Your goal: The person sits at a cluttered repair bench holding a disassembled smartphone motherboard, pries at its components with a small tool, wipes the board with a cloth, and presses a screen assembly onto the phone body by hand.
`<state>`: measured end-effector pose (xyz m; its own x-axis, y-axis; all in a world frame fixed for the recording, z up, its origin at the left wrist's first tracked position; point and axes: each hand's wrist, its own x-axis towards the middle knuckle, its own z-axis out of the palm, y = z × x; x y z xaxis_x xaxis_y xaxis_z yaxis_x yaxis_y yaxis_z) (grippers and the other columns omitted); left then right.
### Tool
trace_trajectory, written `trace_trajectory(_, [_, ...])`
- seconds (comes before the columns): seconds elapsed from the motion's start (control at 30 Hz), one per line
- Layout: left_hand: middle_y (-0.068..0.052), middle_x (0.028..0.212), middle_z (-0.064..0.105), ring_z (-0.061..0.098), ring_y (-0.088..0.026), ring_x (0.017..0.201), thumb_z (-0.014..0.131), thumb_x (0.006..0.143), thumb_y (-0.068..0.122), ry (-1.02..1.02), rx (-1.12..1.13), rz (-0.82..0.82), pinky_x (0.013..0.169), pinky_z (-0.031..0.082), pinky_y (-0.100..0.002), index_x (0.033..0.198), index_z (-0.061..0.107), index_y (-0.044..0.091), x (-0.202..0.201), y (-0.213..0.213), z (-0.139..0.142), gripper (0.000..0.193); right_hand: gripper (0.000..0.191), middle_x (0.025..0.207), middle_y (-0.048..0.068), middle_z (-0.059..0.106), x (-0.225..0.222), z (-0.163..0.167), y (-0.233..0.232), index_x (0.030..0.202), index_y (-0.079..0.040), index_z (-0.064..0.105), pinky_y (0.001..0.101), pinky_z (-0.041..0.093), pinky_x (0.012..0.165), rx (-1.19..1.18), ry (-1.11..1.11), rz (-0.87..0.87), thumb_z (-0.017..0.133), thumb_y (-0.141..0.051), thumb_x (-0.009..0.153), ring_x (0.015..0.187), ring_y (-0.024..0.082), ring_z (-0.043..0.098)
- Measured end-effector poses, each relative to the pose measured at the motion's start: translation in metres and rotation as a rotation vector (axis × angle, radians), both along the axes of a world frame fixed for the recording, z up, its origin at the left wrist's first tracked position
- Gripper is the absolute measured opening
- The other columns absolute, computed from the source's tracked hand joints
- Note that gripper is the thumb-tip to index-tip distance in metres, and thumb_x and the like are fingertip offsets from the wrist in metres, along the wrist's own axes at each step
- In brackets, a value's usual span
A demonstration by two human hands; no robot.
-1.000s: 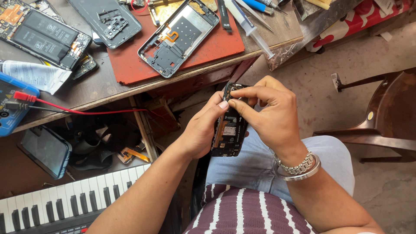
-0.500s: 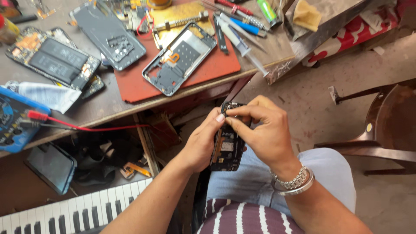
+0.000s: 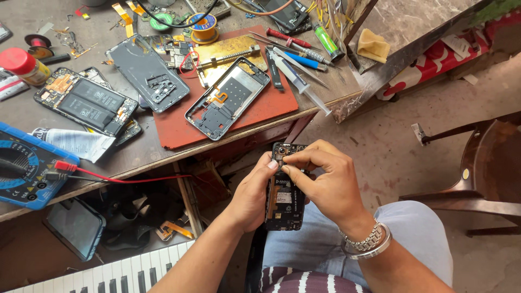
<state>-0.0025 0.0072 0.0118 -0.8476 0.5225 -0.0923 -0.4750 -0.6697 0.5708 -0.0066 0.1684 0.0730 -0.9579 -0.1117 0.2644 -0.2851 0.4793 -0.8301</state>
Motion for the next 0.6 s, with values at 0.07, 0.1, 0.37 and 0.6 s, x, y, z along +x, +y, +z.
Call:
trace_trajectory(0.07, [-0.010, 0.110, 0.064, 0.070, -0.018, 0.092, 0.042, 0.106, 0.026, -0.012, -0.004, 0.002, 0.079, 0.061, -0.034, 0.132, 0.049, 0.007, 0.0003, 0.0000, 0.0000, 0.032, 0.016, 0.086, 0.005, 0.072, -0.0001, -0.0002, -0.0010, 0.095, -0.004, 0.080, 0.0241, 0.057, 0.061, -0.012, -0.014, -0.004, 0.081, -0.004, 0.080, 0.070, 0.011, 0.071])
trace_trajectory(0.1, [-0.010, 0.111, 0.064, 0.070, -0.018, 0.093, 0.043, 0.106, 0.025, -0.018, -0.007, 0.002, 0.079, 0.061, -0.034, 0.132, 0.049, 0.007, 0.0006, 0.0000, -0.0004, 0.032, 0.015, 0.086, 0.005, 0.072, -0.0002, -0.0001, -0.0012, 0.095, -0.004, 0.080, 0.0240, 0.057, 0.061, -0.008, -0.021, -0.007, 0.081, -0.004, 0.080, 0.070, 0.011, 0.071])
trace_trajectory(0.37, [-0.008, 0.111, 0.062, 0.067, -0.013, 0.095, 0.044, 0.109, 0.025, 0.045, -0.103, 0.045, 0.081, 0.058, -0.030, 0.129, 0.051, 0.006, -0.0007, 0.0035, -0.0037, 0.028, 0.016, 0.086, 0.004, 0.070, -0.0011, 0.0022, -0.0012, 0.097, -0.004, 0.080, 0.0233, 0.057, 0.060, -0.027, -0.048, 0.000, 0.080, -0.004, 0.081, 0.070, 0.010, 0.071])
trace_trajectory(0.6, [-0.008, 0.112, 0.063, 0.066, -0.013, 0.096, 0.042, 0.110, 0.026, 0.082, -0.117, 0.065, 0.083, 0.058, -0.031, 0.126, 0.051, 0.005, 0.0009, 0.0046, -0.0038, 0.028, 0.017, 0.085, 0.005, 0.070, 0.0000, 0.0022, -0.0011, 0.098, -0.004, 0.080, 0.0249, 0.055, 0.060, 0.042, -0.009, 0.003, 0.081, -0.005, 0.081, 0.068, 0.012, 0.068])
